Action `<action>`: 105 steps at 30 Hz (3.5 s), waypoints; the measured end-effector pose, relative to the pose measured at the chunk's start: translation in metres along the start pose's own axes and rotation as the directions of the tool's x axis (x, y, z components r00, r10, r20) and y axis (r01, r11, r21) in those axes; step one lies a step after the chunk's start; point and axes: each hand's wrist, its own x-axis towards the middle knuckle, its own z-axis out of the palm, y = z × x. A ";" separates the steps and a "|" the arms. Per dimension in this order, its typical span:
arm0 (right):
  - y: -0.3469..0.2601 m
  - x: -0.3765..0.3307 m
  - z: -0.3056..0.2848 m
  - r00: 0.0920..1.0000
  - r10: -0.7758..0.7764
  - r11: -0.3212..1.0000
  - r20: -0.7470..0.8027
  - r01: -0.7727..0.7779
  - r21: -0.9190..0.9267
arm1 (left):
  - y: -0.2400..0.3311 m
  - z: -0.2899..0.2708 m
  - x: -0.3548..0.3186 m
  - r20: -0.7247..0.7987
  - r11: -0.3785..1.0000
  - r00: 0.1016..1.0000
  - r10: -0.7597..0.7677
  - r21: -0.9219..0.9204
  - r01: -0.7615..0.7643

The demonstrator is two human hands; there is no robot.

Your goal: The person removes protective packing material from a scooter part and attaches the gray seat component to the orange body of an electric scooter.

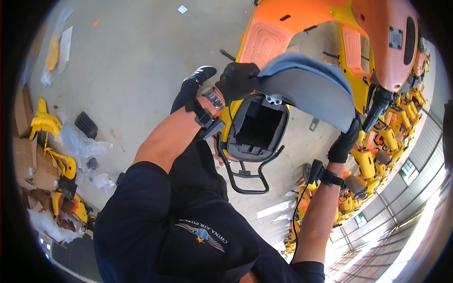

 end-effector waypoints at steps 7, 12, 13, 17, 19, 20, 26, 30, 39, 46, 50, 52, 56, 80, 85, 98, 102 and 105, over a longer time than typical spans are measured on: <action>-0.005 0.011 0.005 0.998 -0.005 1.000 -0.059 0.005 0.012 | 0.004 0.000 0.009 0.033 0.989 0.990 0.140 0.033 -0.141; -0.007 0.017 0.007 0.999 -0.043 0.997 -0.011 0.043 -0.058 | 0.011 0.014 -0.006 0.000 0.993 0.995 -0.096 -0.065 0.096; -0.005 0.015 0.006 0.999 -0.037 0.999 0.000 0.037 -0.025 | 0.008 0.017 -0.009 -0.009 0.980 0.988 -0.155 -0.125 0.153; -0.013 0.007 0.006 0.998 -0.063 0.995 -0.007 0.062 -0.083 | -0.021 0.051 -0.014 -0.070 0.992 0.989 -0.128 -0.022 0.127; -0.009 0.001 0.002 0.999 -0.052 0.993 -0.011 0.051 -0.105 | -0.025 0.066 -0.009 0.058 0.950 0.957 -0.284 -0.114 0.289; -0.011 -0.005 0.001 0.999 -0.044 0.996 -0.015 0.043 -0.082 | -0.039 0.074 -0.011 0.063 0.946 0.947 -0.315 -0.059 0.319; -0.032 -0.022 0.014 1.000 -0.013 1.000 -0.006 0.013 -0.002 | -0.107 0.107 -0.023 0.080 0.890 0.887 -0.454 0.080 0.448; -0.021 -0.030 0.010 0.999 -0.044 0.999 -0.007 0.044 -0.010 | -0.149 0.099 -0.022 0.204 0.894 0.873 -0.443 0.027 0.447; 0.001 -0.133 0.018 0.933 0.354 0.913 -0.066 -0.330 0.238 | -0.168 0.030 0.037 0.378 0.872 0.852 -0.363 -0.186 0.454; 0.007 -0.138 0.002 0.854 0.515 0.762 -0.078 -0.414 0.498 | 0.032 0.064 0.188 0.592 0.764 0.488 -0.641 0.553 0.333; 0.011 -0.122 -0.004 0.839 0.534 0.743 -0.105 -0.406 0.532 | 0.028 0.113 0.229 0.648 0.689 0.327 -0.688 0.724 0.016; 0.019 -0.118 -0.012 0.819 0.562 0.725 -0.113 -0.423 0.543 | 0.022 0.120 0.240 0.711 0.719 0.268 -0.650 0.690 -0.087; 0.025 -0.106 -0.019 0.795 0.592 0.700 -0.129 -0.428 0.571 | 0.065 0.118 0.241 0.874 0.785 0.295 -0.387 0.480 -0.392; 0.049 -0.099 -0.063 0.890 0.397 0.863 -0.223 -0.279 0.422 | 0.160 0.089 0.101 0.651 0.915 0.752 -0.106 0.360 -0.183; 0.065 -0.093 -0.060 0.937 0.341 0.852 -0.073 -0.275 0.444 | 0.216 0.069 0.019 0.786 0.862 0.618 0.006 0.309 -0.402; 0.039 -0.042 -0.043 0.885 0.445 0.858 -0.138 -0.378 0.347 | 0.265 0.077 0.006 0.693 0.618 0.715 0.096 0.522 -0.588; 0.047 -0.043 -0.038 0.921 0.389 0.880 -0.041 -0.357 0.314 | 0.269 0.070 0.016 0.676 0.679 0.737 0.027 0.528 -0.509; 0.038 -0.046 -0.051 0.947 0.322 0.926 0.010 -0.317 0.207 | 0.260 0.065 0.025 0.665 0.707 0.745 0.056 0.500 -0.500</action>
